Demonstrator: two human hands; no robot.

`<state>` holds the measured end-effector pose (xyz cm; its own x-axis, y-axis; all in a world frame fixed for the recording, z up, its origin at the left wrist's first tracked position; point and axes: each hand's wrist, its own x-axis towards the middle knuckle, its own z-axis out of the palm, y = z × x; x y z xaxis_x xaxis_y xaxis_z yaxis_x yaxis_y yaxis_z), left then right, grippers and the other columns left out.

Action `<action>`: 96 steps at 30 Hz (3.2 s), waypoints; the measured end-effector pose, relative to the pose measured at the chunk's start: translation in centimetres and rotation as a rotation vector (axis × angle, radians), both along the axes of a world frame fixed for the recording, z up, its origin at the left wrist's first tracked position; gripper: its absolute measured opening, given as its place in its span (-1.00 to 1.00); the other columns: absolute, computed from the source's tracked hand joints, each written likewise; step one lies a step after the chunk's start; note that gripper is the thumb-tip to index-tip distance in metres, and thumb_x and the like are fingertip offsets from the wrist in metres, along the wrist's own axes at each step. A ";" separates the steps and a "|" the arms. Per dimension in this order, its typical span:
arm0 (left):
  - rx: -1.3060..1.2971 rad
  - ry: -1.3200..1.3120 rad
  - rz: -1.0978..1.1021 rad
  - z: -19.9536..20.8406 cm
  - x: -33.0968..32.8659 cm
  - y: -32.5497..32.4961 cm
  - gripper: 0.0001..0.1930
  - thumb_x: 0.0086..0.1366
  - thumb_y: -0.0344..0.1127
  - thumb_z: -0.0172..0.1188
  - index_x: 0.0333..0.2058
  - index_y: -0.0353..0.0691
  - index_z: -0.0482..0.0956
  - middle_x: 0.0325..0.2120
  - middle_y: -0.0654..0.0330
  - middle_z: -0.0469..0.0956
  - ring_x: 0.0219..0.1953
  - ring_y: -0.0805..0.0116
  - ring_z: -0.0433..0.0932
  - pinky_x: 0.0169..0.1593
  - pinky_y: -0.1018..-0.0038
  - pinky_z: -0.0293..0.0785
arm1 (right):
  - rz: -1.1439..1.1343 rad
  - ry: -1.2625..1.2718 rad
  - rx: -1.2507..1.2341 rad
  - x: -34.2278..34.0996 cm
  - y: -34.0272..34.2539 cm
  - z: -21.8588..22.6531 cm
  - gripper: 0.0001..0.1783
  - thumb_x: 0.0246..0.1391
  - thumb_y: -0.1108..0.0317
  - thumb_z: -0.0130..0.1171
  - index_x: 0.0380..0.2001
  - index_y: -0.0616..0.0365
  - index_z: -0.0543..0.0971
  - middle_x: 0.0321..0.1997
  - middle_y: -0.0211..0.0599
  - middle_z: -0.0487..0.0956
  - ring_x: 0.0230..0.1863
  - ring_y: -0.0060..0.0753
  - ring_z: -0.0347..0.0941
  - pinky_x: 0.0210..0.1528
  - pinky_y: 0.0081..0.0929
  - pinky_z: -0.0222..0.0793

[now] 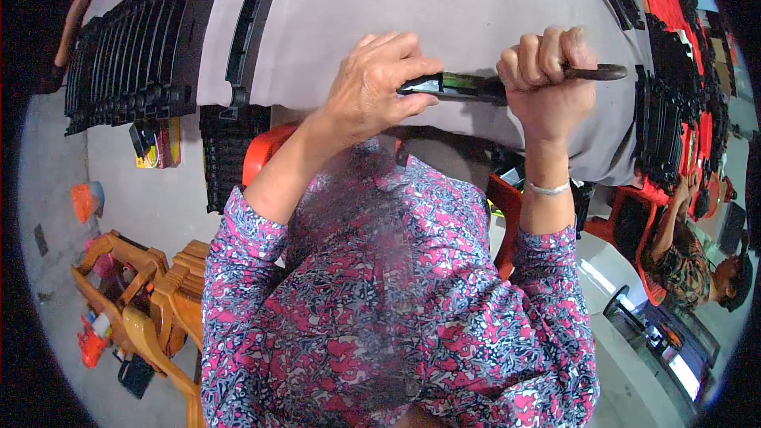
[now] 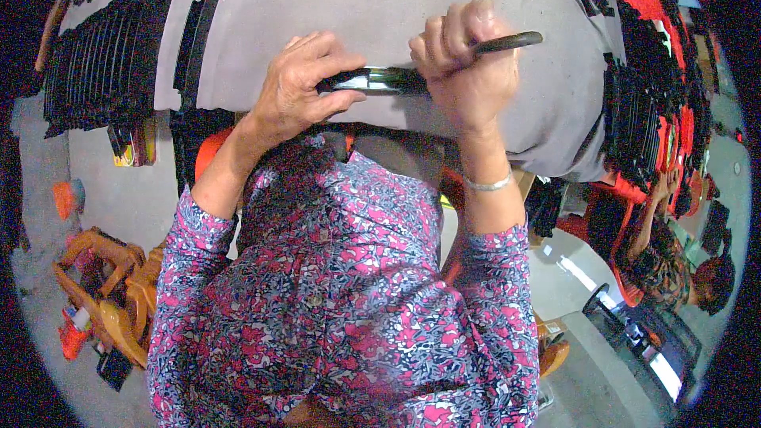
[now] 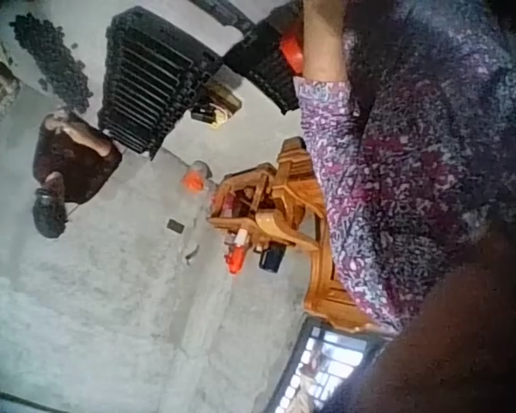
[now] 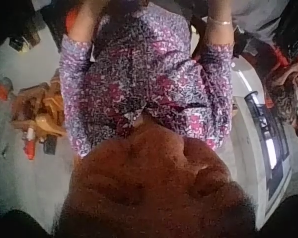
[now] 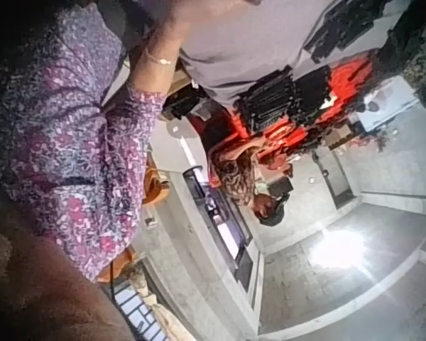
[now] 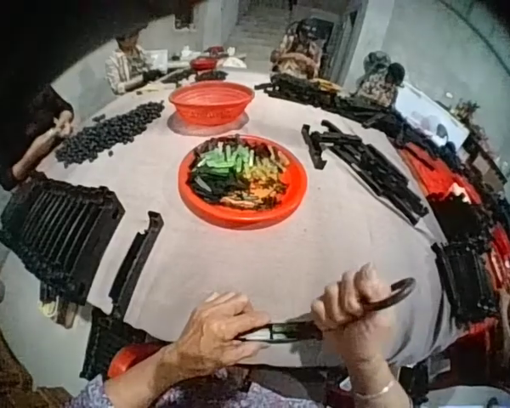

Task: The person works on plastic components using a metal tool, organizes and stacks black plastic frames on the table, and assembles plastic housings by inserting small colored pieces from a tray by hand and with the tool.

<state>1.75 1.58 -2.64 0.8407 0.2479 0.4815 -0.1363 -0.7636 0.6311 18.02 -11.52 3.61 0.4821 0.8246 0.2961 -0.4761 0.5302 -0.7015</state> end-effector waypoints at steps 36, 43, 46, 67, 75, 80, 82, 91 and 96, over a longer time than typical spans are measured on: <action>-0.028 0.019 -0.011 0.1 0.1 -0.4 -0.69 -0.16 -0.29 0.42 -0.34 -0.14 0.64 -0.47 0.24 0.44 -0.32 0.22 0.46 -0.23 0.31 0.30 | -0.459 -1.309 -0.770 10.3 9.2 -0.6 -0.75 0.05 0.30 0.24 -0.24 0.23 0.62 -0.34 -0.13 0.65 -0.30 -0.34 0.59 -0.22 -0.45 0.48; -0.028 0.018 -0.020 0.1 0.3 -0.6 -0.69 -0.14 -0.26 0.42 -0.34 -0.12 0.63 -0.48 0.24 0.41 -0.31 0.23 0.46 -0.22 0.32 0.28 | -0.420 -1.545 -0.623 10.4 18.5 -3.3 -0.73 0.06 0.29 0.27 -0.19 0.19 0.62 -0.25 -0.17 0.63 -0.24 -0.34 0.55 -0.15 -0.41 0.45; -0.046 -0.007 -0.037 -0.1 0.4 -0.6 -0.67 -0.14 -0.24 0.42 -0.32 -0.12 0.63 -0.47 0.23 0.41 -0.29 0.22 0.46 -0.20 0.30 0.28 | -0.448 -1.726 -0.612 10.4 20.4 -4.7 -0.71 0.00 0.26 0.29 -0.20 0.13 0.63 -0.22 -0.10 0.60 -0.19 -0.20 0.55 -0.11 -0.31 0.45; -0.538 -0.153 0.212 2.5 0.4 -0.1 -0.54 0.07 -0.38 0.40 -0.03 -0.30 0.52 -0.24 0.12 0.52 -0.19 0.32 0.56 -0.15 0.45 0.52 | -0.252 -1.240 -0.598 0.8 0.6 -0.3 -0.87 0.06 0.53 0.21 -0.28 0.28 0.59 -0.35 -0.31 0.59 -0.33 -0.52 0.48 -0.23 -0.56 0.42; -0.523 -0.058 0.097 4.1 0.2 -1.1 -0.83 0.10 -0.49 0.34 -0.29 -0.32 0.64 -0.42 0.18 0.56 -0.38 0.46 0.56 -0.27 0.57 0.49 | -0.123 -1.003 -0.671 -1.0 -0.7 0.1 -0.87 0.04 0.47 0.21 -0.30 0.25 0.60 -0.37 -0.29 0.59 -0.35 -0.49 0.51 -0.28 -0.52 0.41; -0.675 -0.080 0.120 4.6 0.1 -1.6 -0.92 0.16 -0.51 0.30 -0.34 -0.32 0.65 -0.47 0.28 0.54 -0.41 0.60 0.48 -0.33 0.64 0.41 | -0.271 -0.764 -0.647 -1.9 -0.7 -0.3 -0.87 0.10 0.41 0.21 -0.34 0.27 0.60 -0.42 -0.40 0.58 -0.40 -0.63 0.44 -0.34 -0.58 0.39; -0.742 -0.082 0.132 4.7 0.2 -1.9 -0.93 0.16 -0.51 0.30 -0.35 -0.32 0.65 -0.47 0.29 0.55 -0.42 0.61 0.47 -0.34 0.64 0.40 | -0.184 -0.757 -0.742 -1.4 -1.6 0.0 -0.84 0.12 0.36 0.24 -0.35 0.26 0.60 -0.48 -0.49 0.55 -0.44 -0.72 0.40 -0.41 -0.64 0.35; -0.731 -0.077 0.097 4.8 1.0 -3.1 -0.95 0.13 -0.53 0.31 -0.39 -0.32 0.64 -0.50 0.30 0.54 -0.48 0.64 0.44 -0.42 0.65 0.36 | -0.194 -0.337 -0.933 -2.4 -3.2 0.5 -0.85 0.13 0.32 0.27 -0.41 0.15 0.56 -0.54 -0.47 0.52 -0.65 -0.81 0.25 -0.68 -0.78 0.10; -0.727 -0.045 0.081 4.7 1.1 -3.4 -0.90 0.10 -0.50 0.33 -0.37 -0.32 0.63 -0.52 0.24 0.54 -0.51 0.61 0.45 -0.45 0.64 0.35 | -0.259 -0.282 -0.853 -2.9 -3.8 0.0 -0.87 0.14 0.34 0.26 -0.40 0.15 0.55 -0.55 -0.49 0.49 -0.68 -0.82 0.20 -0.70 -0.79 0.06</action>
<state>2.84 -1.79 2.10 0.7894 0.5786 0.2050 -0.1343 -0.1630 0.9774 15.10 -15.33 3.62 0.6836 0.6941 -0.2256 -0.1680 -0.1512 -0.9741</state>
